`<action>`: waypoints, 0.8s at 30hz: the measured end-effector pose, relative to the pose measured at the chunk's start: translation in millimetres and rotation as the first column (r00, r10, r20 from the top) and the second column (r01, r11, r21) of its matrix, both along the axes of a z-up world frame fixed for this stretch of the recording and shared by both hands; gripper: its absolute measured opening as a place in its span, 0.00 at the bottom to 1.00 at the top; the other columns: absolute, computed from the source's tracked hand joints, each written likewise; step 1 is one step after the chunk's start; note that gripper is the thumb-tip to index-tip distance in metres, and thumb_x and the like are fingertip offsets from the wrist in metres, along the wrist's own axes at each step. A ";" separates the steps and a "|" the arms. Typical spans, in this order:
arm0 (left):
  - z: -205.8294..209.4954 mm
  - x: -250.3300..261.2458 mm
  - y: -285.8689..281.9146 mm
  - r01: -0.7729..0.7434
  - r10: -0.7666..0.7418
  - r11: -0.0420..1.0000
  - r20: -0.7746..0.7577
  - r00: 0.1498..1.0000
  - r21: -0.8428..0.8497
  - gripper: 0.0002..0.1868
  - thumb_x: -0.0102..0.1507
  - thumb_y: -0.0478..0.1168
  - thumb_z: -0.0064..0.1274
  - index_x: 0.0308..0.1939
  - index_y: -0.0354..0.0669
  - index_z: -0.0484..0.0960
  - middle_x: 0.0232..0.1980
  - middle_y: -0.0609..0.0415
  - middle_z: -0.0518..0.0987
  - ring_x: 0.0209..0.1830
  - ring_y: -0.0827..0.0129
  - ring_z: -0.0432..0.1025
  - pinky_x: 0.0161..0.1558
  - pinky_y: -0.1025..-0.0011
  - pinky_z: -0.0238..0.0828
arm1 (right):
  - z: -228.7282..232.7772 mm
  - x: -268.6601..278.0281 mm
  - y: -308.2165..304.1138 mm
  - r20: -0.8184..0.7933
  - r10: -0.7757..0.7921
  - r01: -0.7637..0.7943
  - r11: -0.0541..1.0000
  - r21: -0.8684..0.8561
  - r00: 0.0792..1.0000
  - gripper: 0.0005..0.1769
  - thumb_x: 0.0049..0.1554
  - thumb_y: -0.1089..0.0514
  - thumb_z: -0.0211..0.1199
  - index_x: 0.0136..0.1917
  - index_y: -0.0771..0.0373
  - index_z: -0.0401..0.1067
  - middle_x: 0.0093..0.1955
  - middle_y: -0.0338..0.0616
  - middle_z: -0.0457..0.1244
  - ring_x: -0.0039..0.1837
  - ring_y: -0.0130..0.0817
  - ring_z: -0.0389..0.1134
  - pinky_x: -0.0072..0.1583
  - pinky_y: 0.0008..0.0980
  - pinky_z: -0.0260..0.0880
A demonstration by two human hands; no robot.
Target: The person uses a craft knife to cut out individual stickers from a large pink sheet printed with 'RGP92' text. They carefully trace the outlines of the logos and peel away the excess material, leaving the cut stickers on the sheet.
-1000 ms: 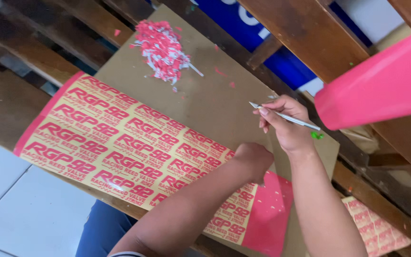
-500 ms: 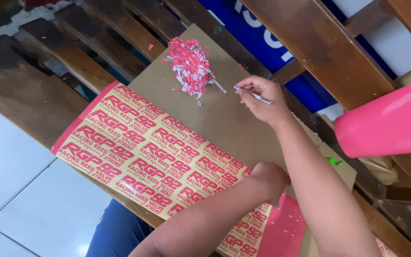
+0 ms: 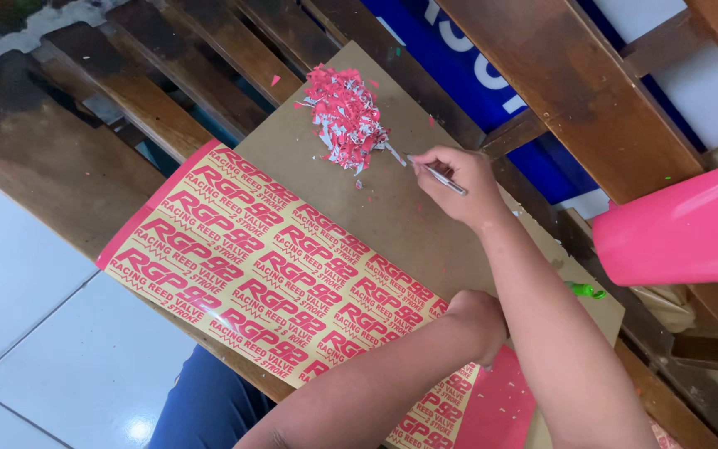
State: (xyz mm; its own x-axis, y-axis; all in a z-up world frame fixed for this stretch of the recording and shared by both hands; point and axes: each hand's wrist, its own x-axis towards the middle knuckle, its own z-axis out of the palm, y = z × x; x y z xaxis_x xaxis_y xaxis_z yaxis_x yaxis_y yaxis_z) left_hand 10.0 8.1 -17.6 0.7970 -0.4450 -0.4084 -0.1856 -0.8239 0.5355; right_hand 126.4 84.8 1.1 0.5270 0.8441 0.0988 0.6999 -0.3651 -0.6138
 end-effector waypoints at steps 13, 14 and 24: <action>-16.0 -10.8 -0.4 -0.052 0.080 0.985 0.171 0.982 -0.164 0.27 0.52 0.53 0.71 0.47 0.38 0.86 0.49 0.46 0.86 0.55 0.49 0.80 0.47 0.47 0.82 | 17.4 -67.3 -227.1 -0.311 -0.202 0.330 0.835 0.441 0.928 0.16 0.63 0.62 0.53 0.57 0.81 0.69 0.51 0.68 0.69 0.46 0.42 0.72 0.48 0.36 0.76; -16.6 -10.3 -1.4 -0.060 0.089 0.987 0.193 0.977 -0.148 0.26 0.52 0.52 0.72 0.47 0.39 0.86 0.47 0.45 0.86 0.54 0.48 0.80 0.46 0.46 0.82 | 11.6 -79.4 -256.2 -0.399 -0.217 0.404 0.780 0.479 0.891 0.20 0.61 0.59 0.51 0.55 0.81 0.68 0.49 0.69 0.68 0.43 0.44 0.73 0.46 0.36 0.77; -12.8 -4.3 -4.1 -0.105 0.111 0.994 0.205 0.972 -0.039 0.33 0.48 0.59 0.74 0.45 0.37 0.86 0.43 0.42 0.86 0.51 0.42 0.80 0.45 0.43 0.81 | -75.6 -200.4 -398.7 -0.595 -0.289 0.618 0.624 0.477 0.750 0.06 0.55 0.72 0.59 0.46 0.79 0.69 0.38 0.65 0.67 0.36 0.45 0.73 0.34 0.35 0.77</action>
